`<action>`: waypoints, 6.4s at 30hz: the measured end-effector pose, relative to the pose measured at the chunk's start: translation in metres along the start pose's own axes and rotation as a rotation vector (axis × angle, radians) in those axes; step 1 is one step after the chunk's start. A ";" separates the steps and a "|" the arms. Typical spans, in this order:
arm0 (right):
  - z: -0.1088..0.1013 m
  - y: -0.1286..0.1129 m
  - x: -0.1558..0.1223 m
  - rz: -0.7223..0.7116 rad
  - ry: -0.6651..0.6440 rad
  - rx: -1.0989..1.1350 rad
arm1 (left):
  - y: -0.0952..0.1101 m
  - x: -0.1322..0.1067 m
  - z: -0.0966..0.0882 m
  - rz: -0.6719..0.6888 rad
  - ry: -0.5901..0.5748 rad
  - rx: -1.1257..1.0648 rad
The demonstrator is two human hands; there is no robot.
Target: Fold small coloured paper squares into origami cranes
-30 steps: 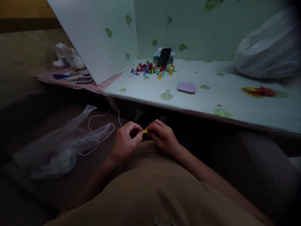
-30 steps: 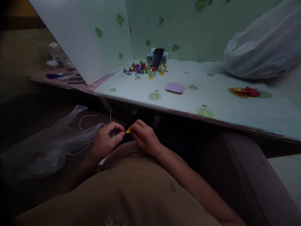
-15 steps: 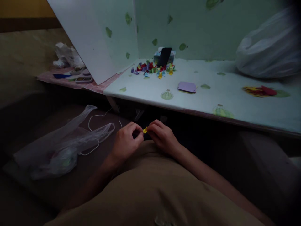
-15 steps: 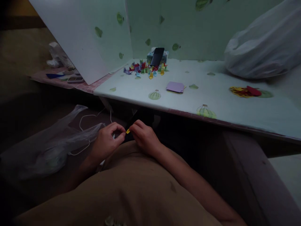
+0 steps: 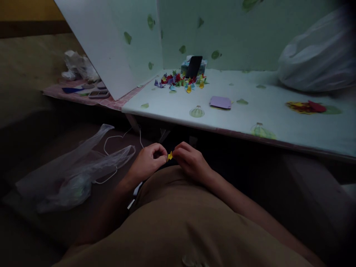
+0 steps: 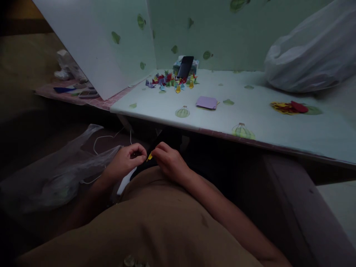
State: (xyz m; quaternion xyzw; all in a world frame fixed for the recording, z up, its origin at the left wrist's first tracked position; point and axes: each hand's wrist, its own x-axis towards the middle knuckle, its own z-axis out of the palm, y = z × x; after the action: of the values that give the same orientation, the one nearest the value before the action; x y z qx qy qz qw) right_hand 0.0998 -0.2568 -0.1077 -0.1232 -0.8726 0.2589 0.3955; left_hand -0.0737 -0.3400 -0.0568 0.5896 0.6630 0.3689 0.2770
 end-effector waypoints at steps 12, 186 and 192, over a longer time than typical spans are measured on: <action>0.000 0.000 0.000 0.005 -0.013 -0.004 | 0.006 -0.004 -0.001 0.077 0.027 0.132; -0.224 0.197 0.093 0.717 0.582 0.097 | -0.046 0.338 -0.034 0.011 0.251 0.198; -0.216 0.186 0.090 0.767 0.401 -0.064 | -0.054 0.339 -0.033 0.035 0.181 0.364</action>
State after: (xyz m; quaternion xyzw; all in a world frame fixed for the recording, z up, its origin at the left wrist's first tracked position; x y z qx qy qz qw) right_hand 0.2054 0.0127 -0.0343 -0.4986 -0.6771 0.3306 0.4284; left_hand -0.1828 -0.0131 -0.0586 0.6057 0.7306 0.2994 0.0985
